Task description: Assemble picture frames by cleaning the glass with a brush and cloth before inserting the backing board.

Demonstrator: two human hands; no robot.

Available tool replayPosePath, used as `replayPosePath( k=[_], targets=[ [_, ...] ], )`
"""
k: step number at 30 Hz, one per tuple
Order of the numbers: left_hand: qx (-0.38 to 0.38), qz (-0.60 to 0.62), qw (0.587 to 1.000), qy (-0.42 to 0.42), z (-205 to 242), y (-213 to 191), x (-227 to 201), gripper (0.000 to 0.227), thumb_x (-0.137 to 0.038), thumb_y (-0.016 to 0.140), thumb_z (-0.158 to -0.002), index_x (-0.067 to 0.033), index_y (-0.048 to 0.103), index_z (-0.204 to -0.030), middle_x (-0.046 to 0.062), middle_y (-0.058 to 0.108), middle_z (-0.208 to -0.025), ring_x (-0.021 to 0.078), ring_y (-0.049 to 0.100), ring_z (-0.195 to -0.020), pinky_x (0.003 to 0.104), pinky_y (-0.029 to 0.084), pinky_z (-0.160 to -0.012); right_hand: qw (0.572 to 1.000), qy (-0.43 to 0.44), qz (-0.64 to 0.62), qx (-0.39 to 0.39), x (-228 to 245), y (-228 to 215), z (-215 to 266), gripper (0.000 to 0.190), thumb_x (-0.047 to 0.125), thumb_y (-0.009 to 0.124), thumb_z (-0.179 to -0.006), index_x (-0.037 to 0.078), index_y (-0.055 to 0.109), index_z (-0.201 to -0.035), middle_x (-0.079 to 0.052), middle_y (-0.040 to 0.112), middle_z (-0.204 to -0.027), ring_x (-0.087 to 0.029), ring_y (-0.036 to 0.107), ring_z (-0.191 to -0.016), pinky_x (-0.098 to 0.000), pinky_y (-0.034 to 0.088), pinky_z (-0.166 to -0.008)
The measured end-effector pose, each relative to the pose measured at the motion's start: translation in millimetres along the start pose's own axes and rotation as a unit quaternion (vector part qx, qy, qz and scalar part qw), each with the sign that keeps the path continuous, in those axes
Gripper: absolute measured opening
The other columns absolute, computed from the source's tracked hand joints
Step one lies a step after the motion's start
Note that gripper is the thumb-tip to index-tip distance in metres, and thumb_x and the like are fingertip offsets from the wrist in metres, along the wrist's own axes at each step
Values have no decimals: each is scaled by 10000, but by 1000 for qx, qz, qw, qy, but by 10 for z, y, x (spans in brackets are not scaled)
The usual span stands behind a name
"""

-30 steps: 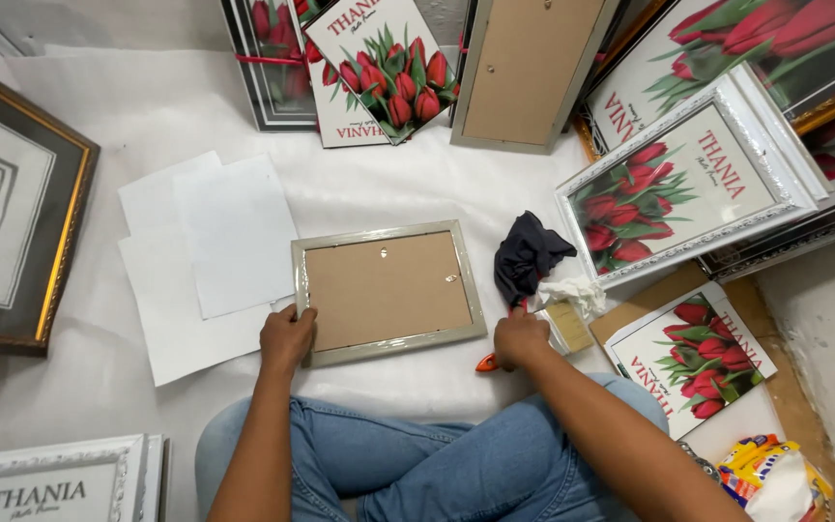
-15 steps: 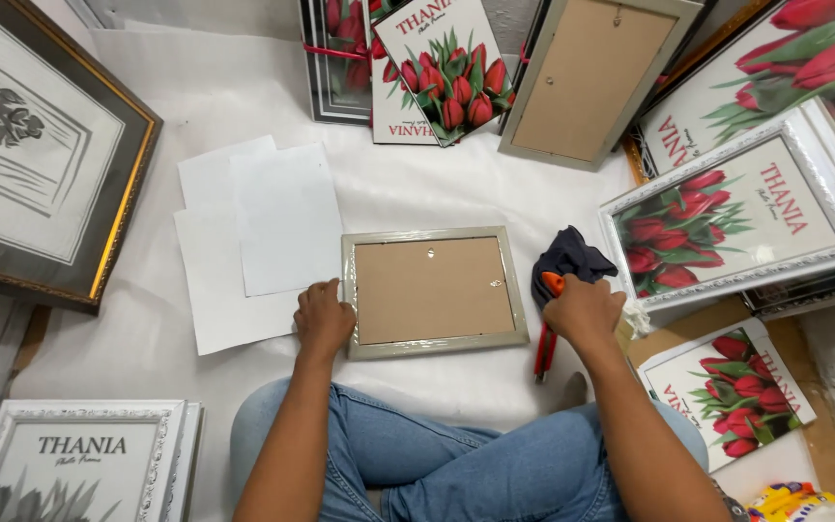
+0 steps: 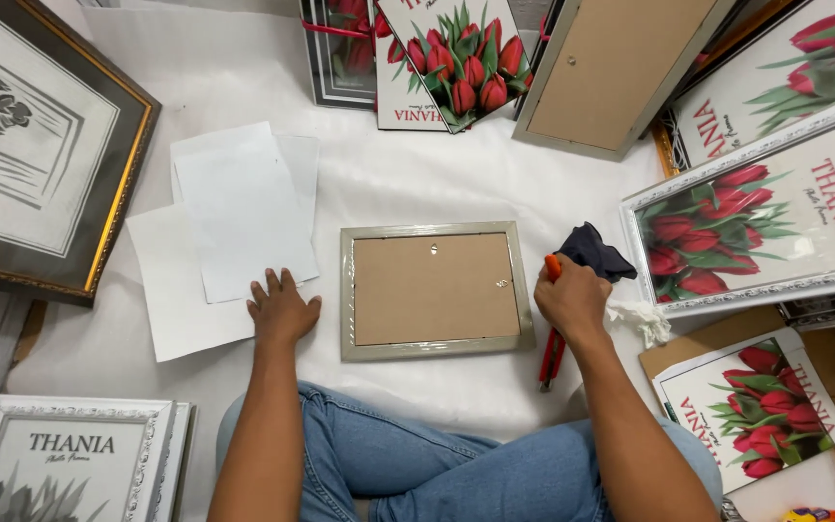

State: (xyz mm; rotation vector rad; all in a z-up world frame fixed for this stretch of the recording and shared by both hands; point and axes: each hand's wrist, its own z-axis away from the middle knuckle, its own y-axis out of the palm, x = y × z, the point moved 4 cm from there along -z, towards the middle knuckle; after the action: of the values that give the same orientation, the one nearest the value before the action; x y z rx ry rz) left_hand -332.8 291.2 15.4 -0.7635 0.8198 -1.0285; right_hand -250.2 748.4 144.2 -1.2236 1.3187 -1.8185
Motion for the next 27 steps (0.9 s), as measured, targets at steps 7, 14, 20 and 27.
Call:
replayPosePath(
  k=[7,14,20,27],
  targets=[
    [-213,218,915,-264,1068,-878,-375,1038,-466,684,-915,23,157,-1664,317,-172,-1646,580,-147,-1486,700,-34,-1228,996,-18,-90,-11,73,-147,48,180,167,542,-863,194,711,-917,-109,703,-740,-384,691,-922,-466,412,-926],
    [-217,460,808,-297,567,-446,155,1246,-478,771,-907,-33,-168,-1595,351,-301,-1564,588,-249,-1463,698,-98,-1206,992,-11,-123,-15,97,-132,84,192,181,543,-841,231,715,-908,-109,716,-753,-371,707,-921,-438,442,-903],
    [-260,409,830,-276,322,-409,110,1115,-419,765,-899,-27,-12,-1596,328,-183,-1619,475,-204,-1524,599,-111,-1249,989,17,-144,-9,-28,-66,40,211,202,546,-809,259,723,-909,-106,725,-790,-393,701,-924,-446,457,-914],
    [-269,314,885,-216,131,-400,-19,1051,-452,722,-868,23,107,-1575,329,86,-1667,483,-175,-1505,619,-154,-1204,983,13,-184,-25,174,-198,82,254,154,547,-801,185,739,-966,-180,702,-877,-438,669,-948,-494,495,-890]
  ],
)
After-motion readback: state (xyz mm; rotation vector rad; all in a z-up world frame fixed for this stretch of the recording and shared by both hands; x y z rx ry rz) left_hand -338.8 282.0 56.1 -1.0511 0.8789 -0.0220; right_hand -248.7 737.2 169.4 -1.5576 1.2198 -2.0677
